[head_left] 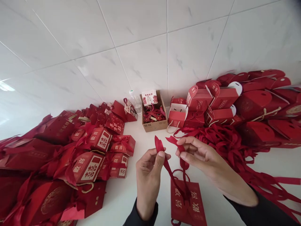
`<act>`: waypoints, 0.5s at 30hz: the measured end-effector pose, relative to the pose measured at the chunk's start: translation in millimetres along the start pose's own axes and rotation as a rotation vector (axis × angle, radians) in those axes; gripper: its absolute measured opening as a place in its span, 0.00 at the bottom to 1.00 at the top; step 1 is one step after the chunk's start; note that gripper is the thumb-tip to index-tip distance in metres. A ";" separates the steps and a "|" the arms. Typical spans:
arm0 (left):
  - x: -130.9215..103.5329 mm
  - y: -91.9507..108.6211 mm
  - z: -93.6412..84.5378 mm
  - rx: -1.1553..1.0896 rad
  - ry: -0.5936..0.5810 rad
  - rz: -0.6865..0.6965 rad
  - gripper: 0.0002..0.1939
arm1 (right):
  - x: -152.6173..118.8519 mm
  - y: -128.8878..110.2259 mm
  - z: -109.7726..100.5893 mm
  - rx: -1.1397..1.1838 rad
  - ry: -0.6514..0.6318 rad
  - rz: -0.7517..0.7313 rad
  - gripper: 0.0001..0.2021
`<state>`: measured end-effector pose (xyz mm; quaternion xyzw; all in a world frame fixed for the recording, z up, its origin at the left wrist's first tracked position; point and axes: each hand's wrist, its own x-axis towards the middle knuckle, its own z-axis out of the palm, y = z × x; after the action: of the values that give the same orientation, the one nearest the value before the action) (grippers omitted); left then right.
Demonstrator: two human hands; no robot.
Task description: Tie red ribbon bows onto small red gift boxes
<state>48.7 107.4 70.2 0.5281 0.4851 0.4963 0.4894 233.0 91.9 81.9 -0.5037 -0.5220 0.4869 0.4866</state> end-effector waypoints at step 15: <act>-108.7 -60.9 -25.8 0.220 -0.229 -0.390 0.28 | -101.3 55.0 -7.9 -0.486 -0.043 0.500 0.23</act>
<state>17.3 2.9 4.7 0.5274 0.5703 0.2735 0.5673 245.7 -8.2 25.7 -0.7068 -0.4933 0.4628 0.2070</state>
